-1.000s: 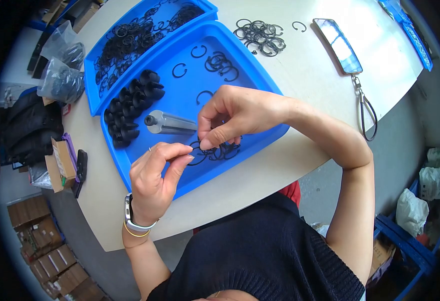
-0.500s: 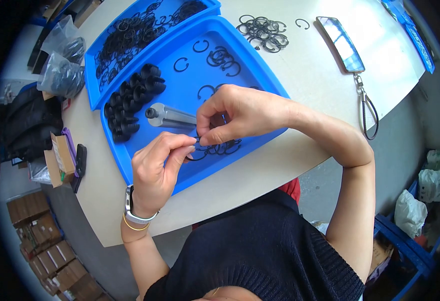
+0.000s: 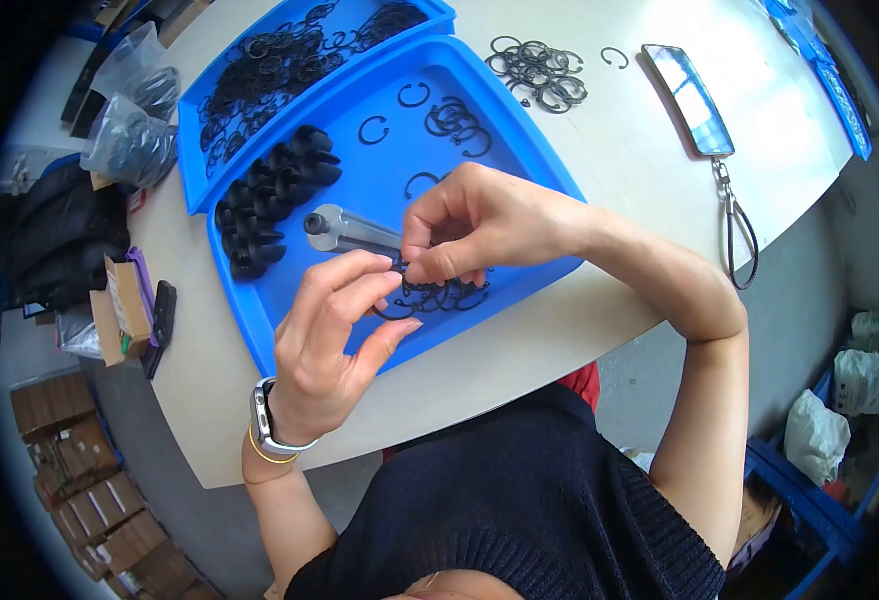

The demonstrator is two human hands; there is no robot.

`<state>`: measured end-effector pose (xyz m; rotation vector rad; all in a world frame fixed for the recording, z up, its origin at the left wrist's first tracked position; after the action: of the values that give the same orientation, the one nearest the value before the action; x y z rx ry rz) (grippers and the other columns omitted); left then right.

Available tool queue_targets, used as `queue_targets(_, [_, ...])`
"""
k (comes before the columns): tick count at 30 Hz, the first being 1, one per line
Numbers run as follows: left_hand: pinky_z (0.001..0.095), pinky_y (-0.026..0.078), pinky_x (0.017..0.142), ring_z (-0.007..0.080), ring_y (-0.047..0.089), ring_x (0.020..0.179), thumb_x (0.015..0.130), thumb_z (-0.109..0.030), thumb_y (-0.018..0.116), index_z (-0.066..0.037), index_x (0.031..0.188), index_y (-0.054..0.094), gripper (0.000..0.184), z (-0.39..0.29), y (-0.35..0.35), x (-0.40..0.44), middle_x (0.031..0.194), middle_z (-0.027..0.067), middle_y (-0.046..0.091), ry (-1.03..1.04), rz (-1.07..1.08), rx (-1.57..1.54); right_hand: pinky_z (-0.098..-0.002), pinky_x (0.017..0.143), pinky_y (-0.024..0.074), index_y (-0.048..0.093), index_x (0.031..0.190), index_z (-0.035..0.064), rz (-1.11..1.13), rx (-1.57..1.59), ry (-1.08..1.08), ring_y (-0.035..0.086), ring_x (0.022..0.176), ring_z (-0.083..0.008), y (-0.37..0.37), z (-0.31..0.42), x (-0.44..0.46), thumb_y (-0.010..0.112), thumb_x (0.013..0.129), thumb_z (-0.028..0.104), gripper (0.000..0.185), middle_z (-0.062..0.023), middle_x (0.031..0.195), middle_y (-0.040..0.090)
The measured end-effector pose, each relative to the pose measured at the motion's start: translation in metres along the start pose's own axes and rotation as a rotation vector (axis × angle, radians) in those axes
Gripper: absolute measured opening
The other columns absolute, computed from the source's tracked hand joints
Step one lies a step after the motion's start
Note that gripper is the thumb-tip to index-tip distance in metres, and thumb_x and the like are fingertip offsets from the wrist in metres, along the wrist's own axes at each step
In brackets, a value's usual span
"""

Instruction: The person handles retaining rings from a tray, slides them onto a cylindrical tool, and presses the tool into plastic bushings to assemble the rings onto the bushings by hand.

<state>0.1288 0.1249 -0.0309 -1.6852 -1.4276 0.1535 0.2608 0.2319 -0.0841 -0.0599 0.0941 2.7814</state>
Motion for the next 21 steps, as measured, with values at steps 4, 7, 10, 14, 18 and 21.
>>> queue_targets(4, [0.0347, 0.059, 0.076, 0.0271, 0.068, 0.093, 0.072, 0.002, 0.086, -0.002, 0.117, 0.063, 0.050, -0.005, -0.017, 0.005, 0.117, 0.0165, 0.065, -0.015, -0.030, -0.012, -0.0194, 0.057, 0.0478, 0.072, 0.095, 0.0002, -0.020, 0.053, 0.056, 0.058, 0.065, -0.0031, -0.002, 0.004, -0.002, 0.073, 0.095, 0.022, 0.022, 0.0013, 0.079, 0.068])
queue_targets(7, [0.0355, 0.056, 0.083, 0.0312, 0.067, 0.098, 0.073, 0.003, 0.085, -0.001, 0.118, 0.062, 0.051, 0.002, -0.038, 0.009, 0.117, 0.0178, 0.068, -0.046, -0.164, -0.035, -0.0191, 0.055, 0.0476, 0.071, 0.092, 0.0002, -0.069, 0.086, 0.058, 0.059, 0.063, -0.0037, -0.009, 0.005, -0.001, 0.075, 0.094, 0.018, 0.018, 0.0009, 0.078, 0.066])
queue_targets(10, [0.0345, 0.055, 0.085, 0.0277, 0.065, 0.101, 0.074, 0.003, 0.085, -0.001, 0.121, 0.060, 0.054, 0.015, -0.047, 0.015, 0.119, 0.0163, 0.068, -0.014, -0.263, 0.011, -0.0190, 0.054, 0.0481, 0.070, 0.090, 0.0000, -0.106, 0.088, 0.045, 0.060, 0.060, -0.0045, -0.015, 0.005, 0.001, 0.077, 0.092, 0.014, 0.015, -0.0002, 0.078, 0.065])
queue_targets(14, [0.0345, 0.055, 0.087, 0.0257, 0.065, 0.101, 0.073, 0.001, 0.086, -0.001, 0.123, 0.060, 0.056, 0.031, -0.040, 0.019, 0.118, 0.0137, 0.069, -0.015, -0.267, 0.005, -0.0187, 0.054, 0.0476, 0.070, 0.090, 0.0001, -0.113, 0.066, 0.036, 0.059, 0.059, -0.0045, -0.017, 0.004, 0.002, 0.077, 0.092, 0.015, 0.016, -0.0002, 0.079, 0.065])
queue_targets(18, [0.0342, 0.055, 0.087, 0.0245, 0.065, 0.100, 0.073, -0.001, 0.087, -0.001, 0.124, 0.060, 0.058, 0.033, -0.037, 0.019, 0.116, 0.0117, 0.069, -0.027, -0.257, -0.001, -0.0187, 0.054, 0.0477, 0.070, 0.090, 0.0002, -0.109, 0.052, 0.039, 0.059, 0.059, -0.0044, -0.016, 0.005, 0.001, 0.077, 0.092, 0.016, 0.017, -0.0002, 0.079, 0.065])
queue_targets(21, [0.0335, 0.055, 0.087, 0.0234, 0.065, 0.099, 0.073, -0.001, 0.087, -0.002, 0.126, 0.060, 0.060, 0.034, -0.036, 0.019, 0.116, 0.0115, 0.070, -0.055, -0.233, 0.022, -0.0190, 0.057, 0.0463, 0.072, 0.091, 0.0025, -0.108, 0.015, 0.036, 0.057, 0.063, -0.0032, -0.016, 0.007, 0.000, 0.074, 0.095, 0.025, 0.023, 0.0021, 0.076, 0.065])
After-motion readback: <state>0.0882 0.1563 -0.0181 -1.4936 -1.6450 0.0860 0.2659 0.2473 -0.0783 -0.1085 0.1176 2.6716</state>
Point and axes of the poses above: each hand's wrist, its own x-axis towards the middle knuckle, its own y-axis out of the palm, z = x × y, the point moved 6 cm from there along x, towards the middle knuckle
